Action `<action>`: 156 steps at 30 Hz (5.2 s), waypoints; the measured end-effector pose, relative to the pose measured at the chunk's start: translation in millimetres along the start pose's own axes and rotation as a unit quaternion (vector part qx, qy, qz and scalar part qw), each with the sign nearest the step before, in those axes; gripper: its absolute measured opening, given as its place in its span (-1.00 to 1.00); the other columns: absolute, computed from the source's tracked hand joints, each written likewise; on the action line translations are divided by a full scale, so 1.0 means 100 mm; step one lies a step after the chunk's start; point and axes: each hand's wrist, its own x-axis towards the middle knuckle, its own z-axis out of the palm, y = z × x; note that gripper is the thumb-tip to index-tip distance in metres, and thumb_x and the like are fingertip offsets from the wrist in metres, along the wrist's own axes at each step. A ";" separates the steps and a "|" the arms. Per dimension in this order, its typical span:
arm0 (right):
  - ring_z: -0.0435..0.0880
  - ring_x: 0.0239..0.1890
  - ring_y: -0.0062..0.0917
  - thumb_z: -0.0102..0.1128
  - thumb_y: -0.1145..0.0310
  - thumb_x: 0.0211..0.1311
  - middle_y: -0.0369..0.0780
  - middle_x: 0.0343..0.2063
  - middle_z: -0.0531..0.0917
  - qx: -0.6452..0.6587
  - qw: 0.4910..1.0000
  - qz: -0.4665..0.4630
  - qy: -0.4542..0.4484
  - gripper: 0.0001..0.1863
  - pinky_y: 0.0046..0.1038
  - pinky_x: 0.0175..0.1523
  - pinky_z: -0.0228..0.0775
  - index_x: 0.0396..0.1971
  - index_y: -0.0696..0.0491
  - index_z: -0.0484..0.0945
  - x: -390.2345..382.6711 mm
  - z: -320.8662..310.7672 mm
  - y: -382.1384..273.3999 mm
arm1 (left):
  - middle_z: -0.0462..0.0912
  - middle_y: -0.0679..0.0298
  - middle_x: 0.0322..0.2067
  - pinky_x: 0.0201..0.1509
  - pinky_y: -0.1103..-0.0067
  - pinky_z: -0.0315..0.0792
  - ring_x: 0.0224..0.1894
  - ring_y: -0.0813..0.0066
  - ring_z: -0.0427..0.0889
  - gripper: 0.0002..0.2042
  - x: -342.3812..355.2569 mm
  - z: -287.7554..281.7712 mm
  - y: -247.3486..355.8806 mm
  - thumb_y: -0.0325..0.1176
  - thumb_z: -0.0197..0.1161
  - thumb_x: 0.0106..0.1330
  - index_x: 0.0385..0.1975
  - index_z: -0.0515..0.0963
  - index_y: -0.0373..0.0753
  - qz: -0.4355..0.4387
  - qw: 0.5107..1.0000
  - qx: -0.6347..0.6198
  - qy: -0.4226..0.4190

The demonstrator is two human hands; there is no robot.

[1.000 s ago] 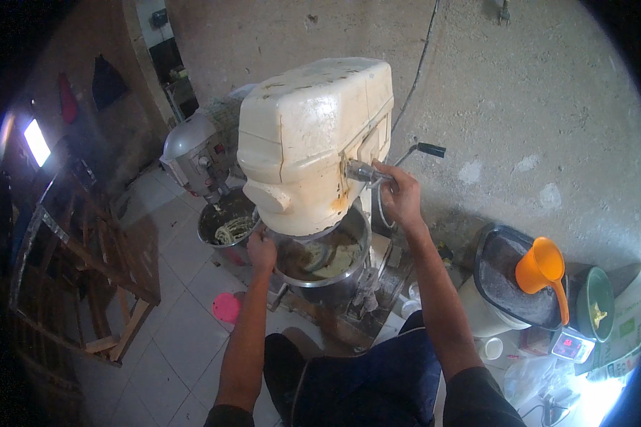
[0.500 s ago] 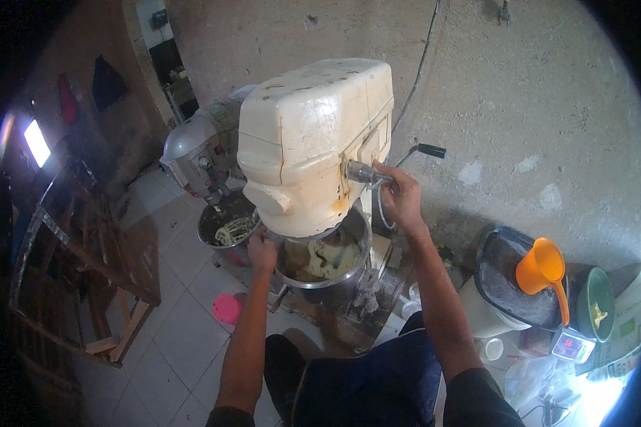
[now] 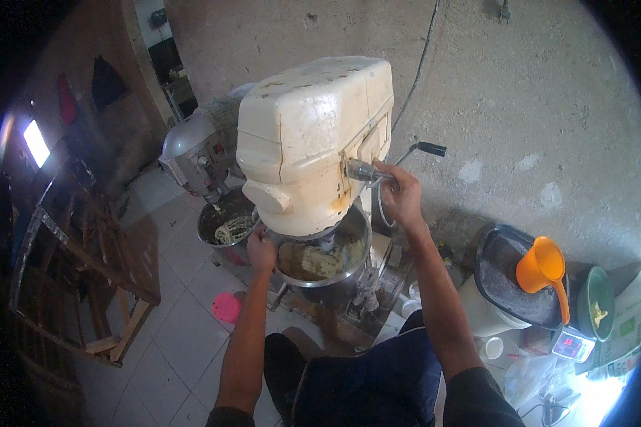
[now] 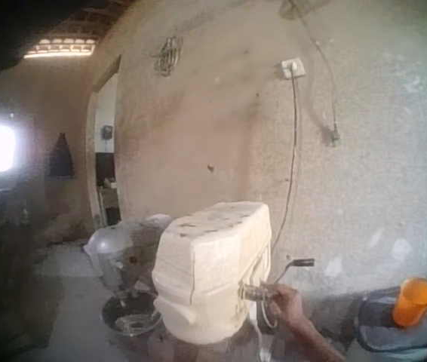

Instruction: The person measures a white powder and a yellow block on a digital scale, then adds them to a stand mixer. The person operates the mixer to combine the ingredients into a dough.

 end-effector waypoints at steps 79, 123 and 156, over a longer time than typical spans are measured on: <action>0.53 -0.58 -0.61 -0.01 0.67 -0.03 -0.14 -0.47 0.66 0.023 1.000 0.017 -0.007 -0.56 -0.54 -0.40 0.37 -0.10 0.10 0.63 0.00 0.01 0.07 | 0.61 -0.11 -0.16 0.10 0.27 0.39 -0.02 -0.05 0.57 -0.55 0.00 -0.04 0.06 -0.55 0.03 0.03 0.01 0.52 -0.36 -0.015 1.000 0.016 -0.007; 0.58 -0.47 -0.61 -0.01 0.68 -0.06 -0.13 -0.36 0.70 0.027 0.998 0.044 -0.029 -0.52 -0.58 -0.32 0.40 -0.08 0.10 0.62 -0.02 -0.02 0.00 | 0.62 -0.13 -0.16 0.10 0.26 0.39 -0.06 -0.06 0.58 -0.60 0.01 0.01 0.00 -0.54 0.00 0.09 -0.03 0.54 -0.36 -0.005 1.000 0.015 0.012; 0.63 -0.42 -0.51 0.00 0.71 -0.04 -0.11 -0.35 0.69 0.043 0.999 0.012 -0.003 -0.52 -0.54 -0.23 0.44 -0.08 0.07 0.63 -0.02 0.02 0.05 | 0.63 -0.10 -0.24 0.03 0.27 0.42 -0.13 -0.03 0.61 -0.56 -0.01 -0.03 0.03 -0.55 0.03 0.00 -0.03 0.53 -0.38 0.022 0.999 0.021 0.019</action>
